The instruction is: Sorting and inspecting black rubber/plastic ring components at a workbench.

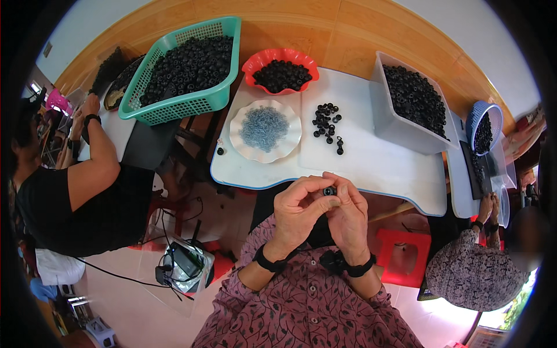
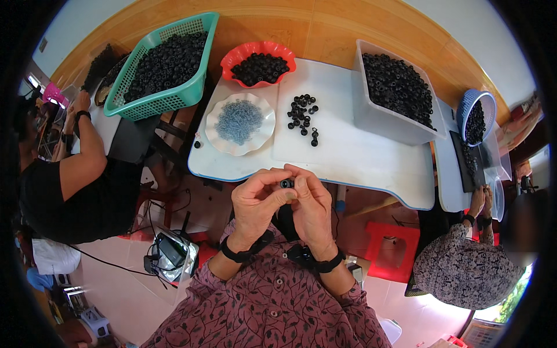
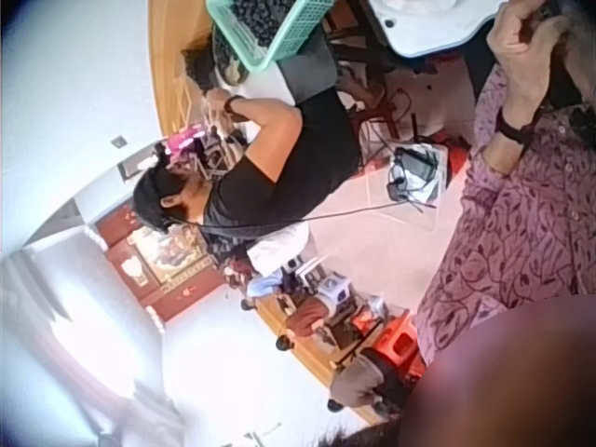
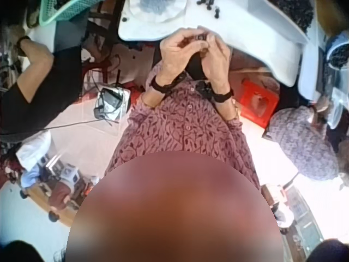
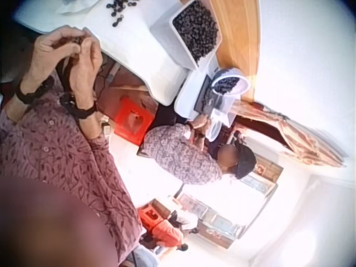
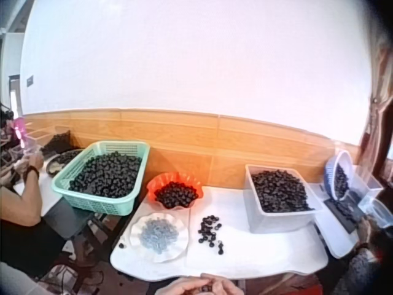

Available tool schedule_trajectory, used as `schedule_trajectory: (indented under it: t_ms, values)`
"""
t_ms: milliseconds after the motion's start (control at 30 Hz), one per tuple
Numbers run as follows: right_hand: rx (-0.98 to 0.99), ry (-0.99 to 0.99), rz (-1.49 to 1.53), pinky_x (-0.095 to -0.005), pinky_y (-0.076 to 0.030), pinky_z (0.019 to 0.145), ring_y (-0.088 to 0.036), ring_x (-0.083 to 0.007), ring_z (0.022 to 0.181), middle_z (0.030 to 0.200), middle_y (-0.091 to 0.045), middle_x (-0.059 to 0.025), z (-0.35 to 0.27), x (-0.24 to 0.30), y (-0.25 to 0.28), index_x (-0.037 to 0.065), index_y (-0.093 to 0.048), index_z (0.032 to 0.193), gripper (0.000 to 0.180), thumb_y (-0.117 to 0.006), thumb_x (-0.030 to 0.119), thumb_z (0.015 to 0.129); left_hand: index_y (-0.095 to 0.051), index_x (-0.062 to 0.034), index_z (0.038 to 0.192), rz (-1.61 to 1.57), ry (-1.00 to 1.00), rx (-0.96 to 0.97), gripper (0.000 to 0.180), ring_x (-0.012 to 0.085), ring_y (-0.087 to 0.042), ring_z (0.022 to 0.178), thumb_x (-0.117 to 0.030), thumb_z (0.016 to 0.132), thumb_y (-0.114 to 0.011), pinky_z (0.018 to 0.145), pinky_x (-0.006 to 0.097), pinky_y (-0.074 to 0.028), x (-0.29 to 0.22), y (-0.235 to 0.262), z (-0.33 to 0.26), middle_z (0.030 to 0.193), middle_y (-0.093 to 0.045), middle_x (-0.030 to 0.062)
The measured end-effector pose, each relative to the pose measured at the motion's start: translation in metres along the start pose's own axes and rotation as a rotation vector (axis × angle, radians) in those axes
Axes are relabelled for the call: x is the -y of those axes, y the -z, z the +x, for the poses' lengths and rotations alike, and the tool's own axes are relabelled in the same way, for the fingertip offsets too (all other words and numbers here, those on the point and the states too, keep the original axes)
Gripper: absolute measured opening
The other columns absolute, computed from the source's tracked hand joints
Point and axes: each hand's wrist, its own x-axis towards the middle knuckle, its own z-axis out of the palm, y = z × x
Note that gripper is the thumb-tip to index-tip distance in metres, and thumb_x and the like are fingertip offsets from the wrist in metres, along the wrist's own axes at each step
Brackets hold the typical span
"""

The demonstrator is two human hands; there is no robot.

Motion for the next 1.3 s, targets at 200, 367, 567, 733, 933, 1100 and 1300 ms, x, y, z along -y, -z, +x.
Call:
schedule_trajectory:
  t_ms: [200,367,567,733,933,1100,1300]
  values:
    - [-0.004,0.002,-0.016,-0.0247,-0.046,0.085,-0.057,-0.0120,0.095,0.106,-0.061,-0.0070,-0.003,0.006,-0.002,-0.004,-0.055,0.121,0.035,-0.050,0.023,0.100,-0.065,0.0037,0.106,-0.024,-0.010,0.048,0.030,0.0097,-0.060,0.082,0.006,0.078,-0.072,0.070,0.020,-0.050,-0.002,0.001,0.000,0.099,-0.065,0.0068]
    - [-0.050,-0.015,-0.053,-0.0206,-0.044,0.070,-0.054,-0.0083,0.081,0.101,-0.061,-0.0052,0.001,0.005,-0.009,-0.003,-0.057,0.118,0.030,-0.052,0.020,0.099,-0.064,0.0044,0.110,-0.160,0.210,0.090,0.027,0.0106,-0.062,0.082,0.005,0.083,-0.068,0.072,0.022,-0.053,0.004,0.010,0.001,0.096,-0.065,0.0062]
    - [-0.074,-0.055,0.031,-0.0262,-0.047,0.083,-0.060,-0.0133,0.096,0.105,-0.064,-0.0086,0.018,-0.023,0.013,-0.003,-0.059,0.113,0.025,-0.053,0.016,0.097,-0.061,0.0059,0.113,-0.400,0.398,0.060,0.023,0.0096,-0.062,0.075,0.002,0.090,-0.058,0.070,0.024,-0.055,0.017,0.017,0.021,0.090,-0.065,0.0073]
    - [-0.130,-0.055,-0.049,-0.0294,-0.048,0.086,-0.061,-0.0189,0.104,0.110,-0.065,-0.0123,0.033,-0.020,0.015,-0.003,-0.059,0.112,0.025,-0.055,0.016,0.096,-0.060,0.0040,0.111,-0.520,0.559,-0.196,0.022,0.0127,-0.061,0.073,-0.004,0.091,-0.060,0.070,0.030,-0.058,0.034,0.034,0.061,0.089,-0.064,0.0084]
    - [-0.169,-0.102,-0.113,-0.0286,-0.049,0.081,-0.064,-0.0197,0.096,0.103,-0.066,-0.0128,0.039,-0.022,0.031,-0.003,-0.060,0.109,0.022,-0.056,0.014,0.095,-0.060,0.0047,0.100,-0.498,0.520,-0.128,0.017,0.0119,-0.060,0.070,-0.010,0.092,-0.059,0.070,0.031,-0.058,0.053,0.035,0.141,0.079,-0.059,0.0051]
    - [-0.144,-0.098,-0.133,-0.0272,-0.050,0.078,-0.064,-0.0183,0.094,0.100,-0.067,-0.0116,0.045,-0.019,0.031,-0.003,-0.061,0.107,0.020,-0.057,0.013,0.095,-0.059,0.0045,0.095,-0.472,0.394,-0.208,0.018,0.0152,-0.061,0.072,-0.014,0.094,-0.057,0.075,0.035,-0.058,0.070,0.041,0.214,0.080,-0.060,0.0070]
    - [-0.096,-0.092,-0.245,-0.0259,-0.050,0.077,-0.064,-0.0146,0.091,0.098,-0.067,-0.0102,0.037,-0.012,0.031,-0.002,-0.061,0.105,0.019,-0.057,0.013,0.095,-0.055,0.0048,0.093,-0.512,0.379,-0.312,0.020,0.0217,-0.062,0.076,-0.015,0.098,-0.050,0.084,0.042,-0.056,0.079,0.053,0.214,0.083,-0.060,0.0116]
